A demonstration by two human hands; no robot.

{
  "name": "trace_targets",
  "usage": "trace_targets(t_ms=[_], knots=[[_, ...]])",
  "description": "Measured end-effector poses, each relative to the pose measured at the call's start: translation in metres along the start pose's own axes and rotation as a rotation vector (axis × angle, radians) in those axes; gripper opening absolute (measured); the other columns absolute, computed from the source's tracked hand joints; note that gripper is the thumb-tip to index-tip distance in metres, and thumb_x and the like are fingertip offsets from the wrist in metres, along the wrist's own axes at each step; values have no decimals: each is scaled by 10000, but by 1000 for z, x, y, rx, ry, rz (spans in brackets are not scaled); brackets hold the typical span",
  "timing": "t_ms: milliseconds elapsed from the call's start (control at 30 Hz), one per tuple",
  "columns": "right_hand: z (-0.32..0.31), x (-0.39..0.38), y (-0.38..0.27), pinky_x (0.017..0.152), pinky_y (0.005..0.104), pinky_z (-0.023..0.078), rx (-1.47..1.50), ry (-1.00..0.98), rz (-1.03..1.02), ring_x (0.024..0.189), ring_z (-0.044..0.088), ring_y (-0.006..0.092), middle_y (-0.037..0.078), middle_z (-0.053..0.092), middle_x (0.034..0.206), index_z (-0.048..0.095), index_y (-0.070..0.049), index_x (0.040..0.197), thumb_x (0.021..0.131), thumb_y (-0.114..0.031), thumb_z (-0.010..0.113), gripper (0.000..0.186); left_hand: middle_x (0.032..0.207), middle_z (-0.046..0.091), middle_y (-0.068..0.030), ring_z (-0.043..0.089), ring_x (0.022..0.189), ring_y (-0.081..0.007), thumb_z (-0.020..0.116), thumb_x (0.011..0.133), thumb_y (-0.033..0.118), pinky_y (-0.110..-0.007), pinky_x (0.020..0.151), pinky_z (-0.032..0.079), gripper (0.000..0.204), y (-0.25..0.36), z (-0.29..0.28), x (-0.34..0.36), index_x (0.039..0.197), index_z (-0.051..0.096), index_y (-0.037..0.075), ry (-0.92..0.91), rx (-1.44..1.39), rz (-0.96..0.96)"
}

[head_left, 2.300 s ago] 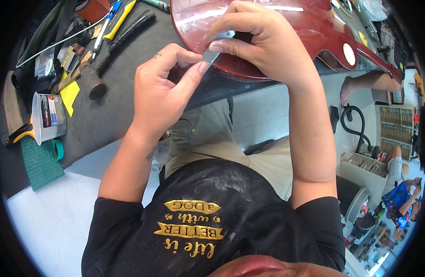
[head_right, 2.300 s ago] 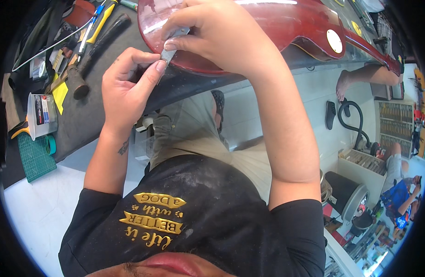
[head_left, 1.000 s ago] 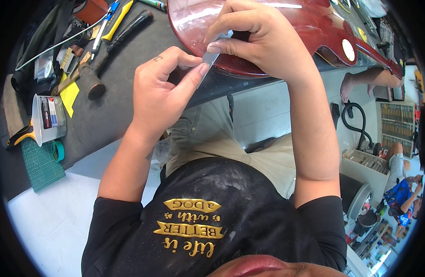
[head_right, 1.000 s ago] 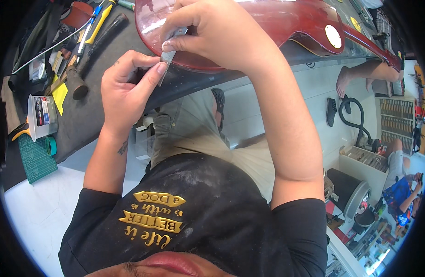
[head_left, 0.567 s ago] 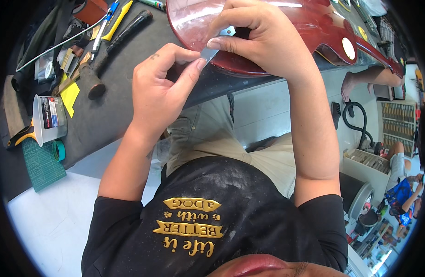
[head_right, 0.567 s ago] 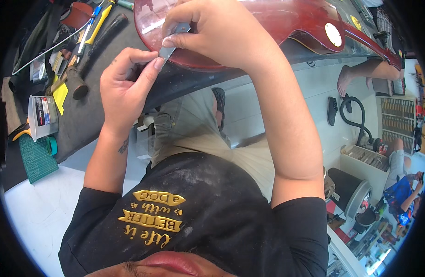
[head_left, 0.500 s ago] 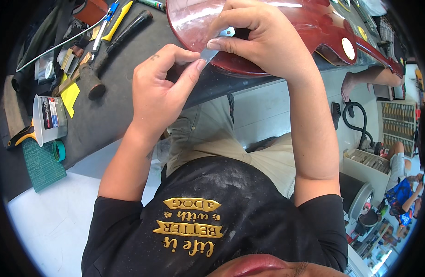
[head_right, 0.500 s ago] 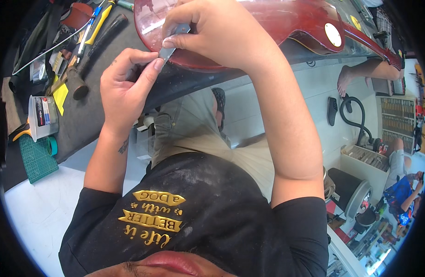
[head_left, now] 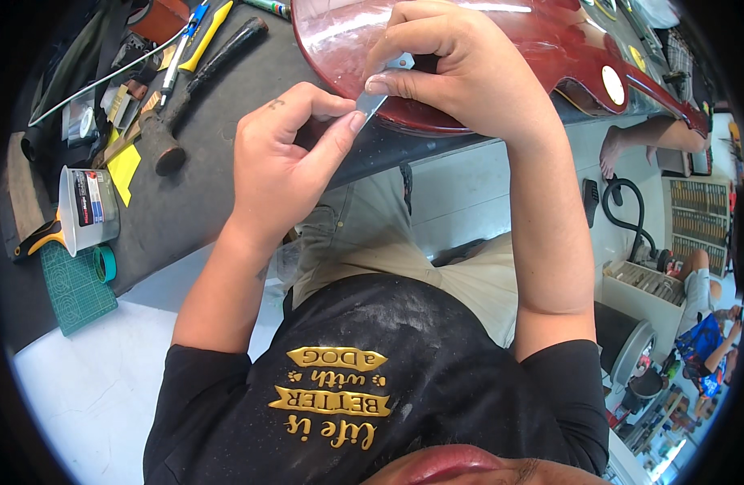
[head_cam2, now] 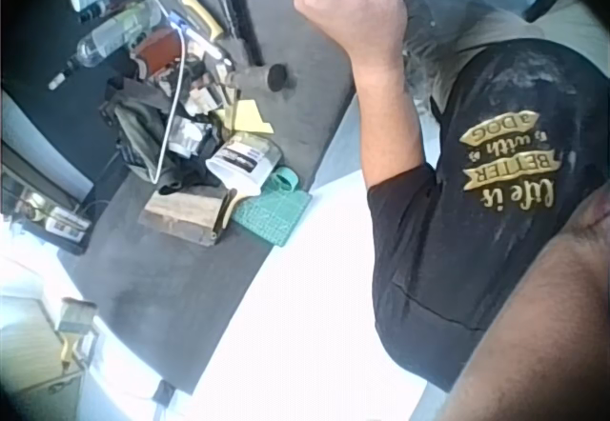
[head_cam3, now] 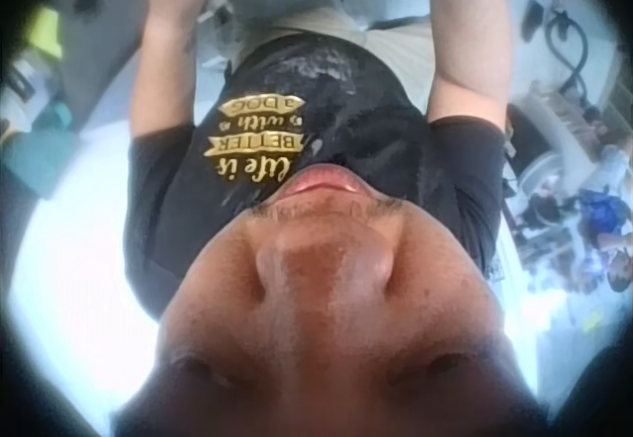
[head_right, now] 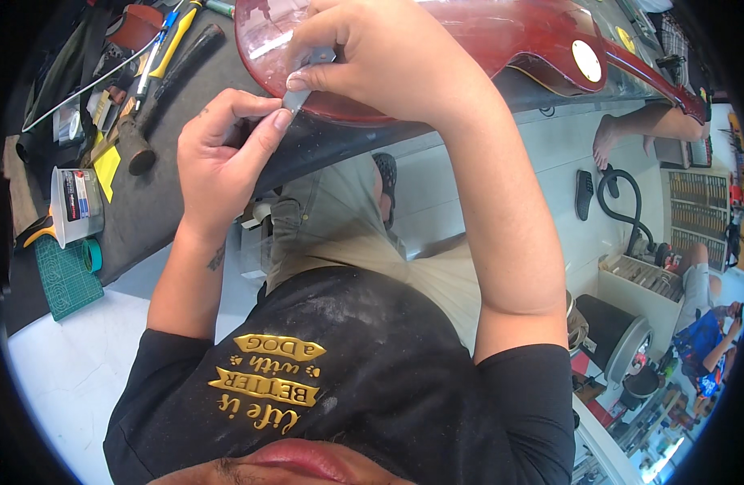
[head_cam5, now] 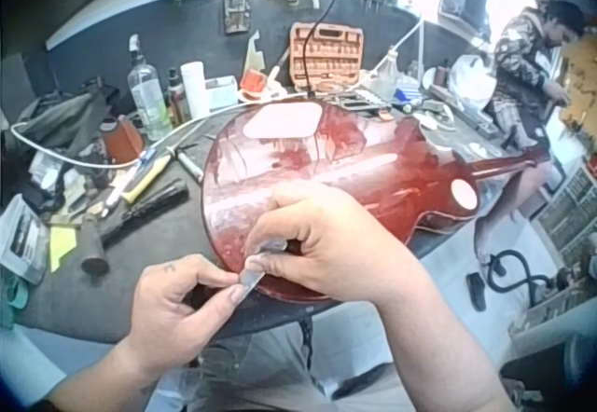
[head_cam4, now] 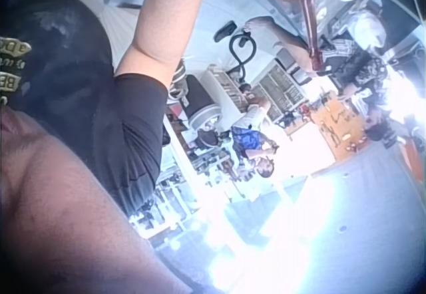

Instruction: The person scrapes the binding along the edge of a red guitar body using a small metal scraper, moving along the contour of the instrument.

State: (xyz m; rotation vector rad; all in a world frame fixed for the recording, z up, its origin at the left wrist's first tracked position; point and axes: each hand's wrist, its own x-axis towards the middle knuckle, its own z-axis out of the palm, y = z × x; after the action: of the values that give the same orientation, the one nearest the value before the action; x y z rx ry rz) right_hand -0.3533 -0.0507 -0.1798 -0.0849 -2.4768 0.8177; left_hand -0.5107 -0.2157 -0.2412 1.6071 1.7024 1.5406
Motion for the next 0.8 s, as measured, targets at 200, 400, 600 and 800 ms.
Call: trace_targets(t_ms=[200, 400, 600, 800], knots=[[5, 1, 2, 731, 404, 511, -27, 36, 22, 806, 647, 313, 112, 632, 818, 737, -57, 905, 805, -79, 794, 118, 784, 694, -20, 614, 698, -57, 770, 904, 20, -232, 642, 482, 82, -1, 5, 1, 948, 710, -14, 98, -53, -46], [6, 0, 2, 750, 417, 501, -101, 68, -7, 829, 632, 321, 113, 614, 811, 734, -66, 914, 808, -88, 795, 124, 780, 681, -11, 593, 695, -51, 771, 904, 27, -228, 634, 467, 81, -1, 4, 0, 950, 718, -12, 89, -24, -52], [5, 0, 5, 746, 407, 502, -28, 35, 16, 820, 629, 309, 103, 610, 805, 735, -67, 901, 796, -86, 804, 127, 773, 681, -9, 580, 683, -52, 775, 895, 22, -229, 620, 455, 80, -3, 3, -1, 943, 721, -13, 76, -25, -25], [6, 0, 7, 751, 403, 501, -26, 15, 14, 828, 629, 303, 97, 611, 806, 735, -67, 891, 789, -87, 808, 127, 768, 677, -10, 569, 670, -46, 772, 899, 17, -222, 606, 438, 76, -5, 2, -1, 940, 718, -19, 68, -61, -15]])
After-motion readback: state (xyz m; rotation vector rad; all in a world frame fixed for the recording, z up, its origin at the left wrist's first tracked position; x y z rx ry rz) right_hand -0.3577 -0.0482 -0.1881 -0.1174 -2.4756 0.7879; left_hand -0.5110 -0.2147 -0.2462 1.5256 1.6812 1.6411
